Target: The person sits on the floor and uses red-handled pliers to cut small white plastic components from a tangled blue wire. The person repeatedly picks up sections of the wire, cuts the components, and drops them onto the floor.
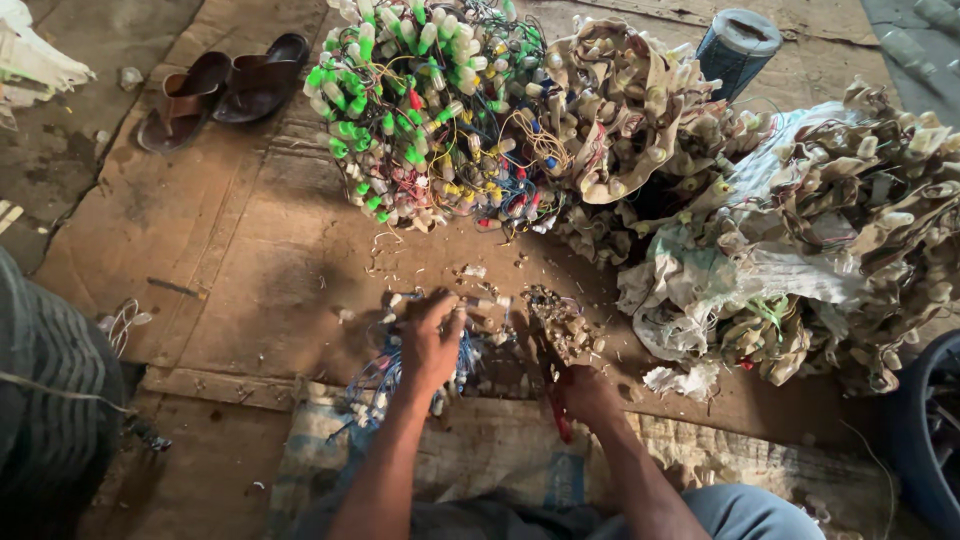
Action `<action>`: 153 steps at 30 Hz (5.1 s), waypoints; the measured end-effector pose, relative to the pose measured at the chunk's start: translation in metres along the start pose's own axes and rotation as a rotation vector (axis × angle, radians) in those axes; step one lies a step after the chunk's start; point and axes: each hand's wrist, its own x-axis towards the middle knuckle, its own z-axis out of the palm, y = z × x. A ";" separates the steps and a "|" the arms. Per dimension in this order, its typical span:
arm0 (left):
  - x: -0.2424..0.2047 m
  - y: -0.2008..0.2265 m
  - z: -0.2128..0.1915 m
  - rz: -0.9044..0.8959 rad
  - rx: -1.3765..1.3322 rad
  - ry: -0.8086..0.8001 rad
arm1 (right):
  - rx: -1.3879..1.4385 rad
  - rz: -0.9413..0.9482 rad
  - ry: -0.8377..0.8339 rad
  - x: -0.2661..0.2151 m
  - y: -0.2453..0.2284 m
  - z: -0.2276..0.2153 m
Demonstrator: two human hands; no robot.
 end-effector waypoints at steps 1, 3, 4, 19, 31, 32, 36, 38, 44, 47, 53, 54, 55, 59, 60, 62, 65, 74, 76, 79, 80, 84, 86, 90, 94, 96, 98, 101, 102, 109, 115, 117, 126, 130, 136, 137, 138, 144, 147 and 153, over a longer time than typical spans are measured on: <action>0.000 0.000 -0.004 0.019 0.024 0.027 | -0.010 -0.001 0.018 0.003 0.002 0.002; -0.006 0.000 -0.015 -0.072 0.020 -0.044 | -0.117 0.008 0.046 0.005 0.002 0.001; -0.010 0.000 -0.019 -0.117 0.018 -0.079 | -0.169 0.012 0.060 0.004 -0.001 0.000; -0.081 0.028 0.008 -0.094 0.653 -0.586 | 0.155 -0.183 0.116 -0.022 -0.075 0.006; -0.066 -0.004 0.034 0.329 0.866 -0.429 | 0.328 -0.214 0.090 -0.025 -0.086 -0.002; -0.067 -0.003 0.036 0.116 0.594 -0.341 | 0.383 -0.274 0.099 -0.031 -0.088 -0.009; -0.073 0.003 0.030 -0.278 -0.202 -0.097 | 0.712 -0.470 0.095 -0.051 -0.103 -0.027; -0.076 0.003 0.022 -0.273 -0.332 -0.082 | 0.860 -0.510 0.050 -0.060 -0.112 -0.027; -0.067 0.006 0.014 -0.313 -0.246 -0.218 | 0.889 -0.843 0.155 -0.056 -0.116 -0.019; -0.060 0.013 0.016 -0.461 -0.279 -0.298 | 0.969 -0.592 -0.061 -0.047 -0.106 -0.019; -0.050 0.013 0.020 -0.009 0.140 -0.365 | 1.155 -0.399 -0.194 -0.030 -0.097 -0.021; -0.049 0.013 0.023 0.036 0.175 -0.355 | 1.137 -0.331 -0.191 -0.029 -0.096 -0.021; -0.047 0.013 0.026 0.081 0.212 -0.347 | 1.120 -0.263 -0.188 -0.027 -0.096 -0.021; -0.047 0.014 0.033 0.089 0.282 -0.374 | 1.071 -0.190 -0.024 -0.022 -0.097 -0.019; -0.048 0.014 0.035 0.117 0.274 -0.357 | 1.078 -0.221 0.011 -0.022 -0.096 -0.018; -0.048 0.011 0.036 0.137 0.284 -0.355 | 1.122 -0.289 0.022 -0.022 -0.096 -0.015; -0.045 0.005 0.036 0.124 0.320 -0.369 | 1.231 -0.288 -0.039 -0.017 -0.093 -0.012; -0.048 -0.003 0.037 0.180 0.307 -0.282 | 1.259 -0.370 -0.041 -0.008 -0.087 -0.011; -0.050 -0.003 0.038 0.173 0.303 -0.324 | 1.278 -0.068 -0.090 -0.019 -0.094 -0.018; -0.050 -0.002 0.038 0.228 0.331 -0.280 | 0.988 -0.246 -0.001 -0.038 -0.106 -0.036; -0.048 -0.002 0.037 0.188 0.321 -0.307 | 0.967 -0.259 0.044 -0.043 -0.109 -0.042; -0.045 0.001 0.032 0.135 0.288 -0.343 | 1.170 -0.111 0.025 -0.052 -0.114 -0.052; -0.043 0.004 0.032 0.152 0.280 -0.349 | 1.129 -0.047 -0.031 -0.048 -0.111 -0.050; -0.044 0.003 0.030 0.181 0.306 -0.340 | 1.055 -0.392 0.079 -0.034 -0.104 -0.033; -0.043 0.003 0.030 0.180 0.239 -0.298 | 0.912 -0.200 0.197 -0.027 -0.095 -0.027; -0.041 0.005 0.030 0.187 0.278 -0.307 | 0.933 -0.187 0.151 -0.027 -0.096 -0.028; -0.040 0.009 0.029 0.135 0.286 -0.350 | 0.921 -0.183 0.116 -0.029 -0.100 -0.027; -0.038 0.017 0.026 0.072 0.203 -0.388 | 0.881 -0.235 0.096 -0.032 -0.106 -0.026; -0.038 0.020 0.024 0.121 0.143 -0.351 | 0.885 -0.279 0.101 -0.032 -0.108 -0.026; -0.034 0.025 0.021 0.031 0.260 -0.415 | 0.910 -0.206 0.177 -0.032 -0.104 -0.029; -0.038 0.019 0.027 0.026 0.243 -0.404 | 1.094 -0.241 0.120 -0.032 -0.111 -0.031; -0.038 0.013 0.032 0.023 0.251 -0.326 | 0.635 -0.016 0.269 -0.032 -0.103 -0.038; -0.037 -0.013 0.044 0.065 0.229 -0.167 | -0.088 0.214 0.094 -0.034 -0.040 -0.036; -0.037 -0.016 0.044 0.025 0.233 -0.199 | -0.117 0.175 0.082 -0.037 -0.043 -0.036; -0.032 -0.017 0.042 0.014 0.249 -0.131 | 0.163 0.121 -0.133 -0.069 -0.070 -0.061; -0.032 -0.018 0.042 0.002 0.248 -0.104 | 0.233 0.105 -0.141 -0.075 -0.075 -0.061; -0.031 -0.019 0.042 -0.010 0.247 -0.078 | 0.303 0.089 -0.150 -0.081 -0.080 -0.060; -0.026 -0.024 0.033 -0.081 0.318 -0.017 | 0.136 -0.189 -0.058 -0.077 -0.094 -0.040; -0.023 -0.023 0.028 0.003 0.281 0.026 | 0.122 -0.298 0.022 -0.070 -0.087 -0.029; -0.021 -0.013 0.023 -0.009 0.290 -0.066 | 0.216 -0.353 0.015 -0.066 -0.083 -0.025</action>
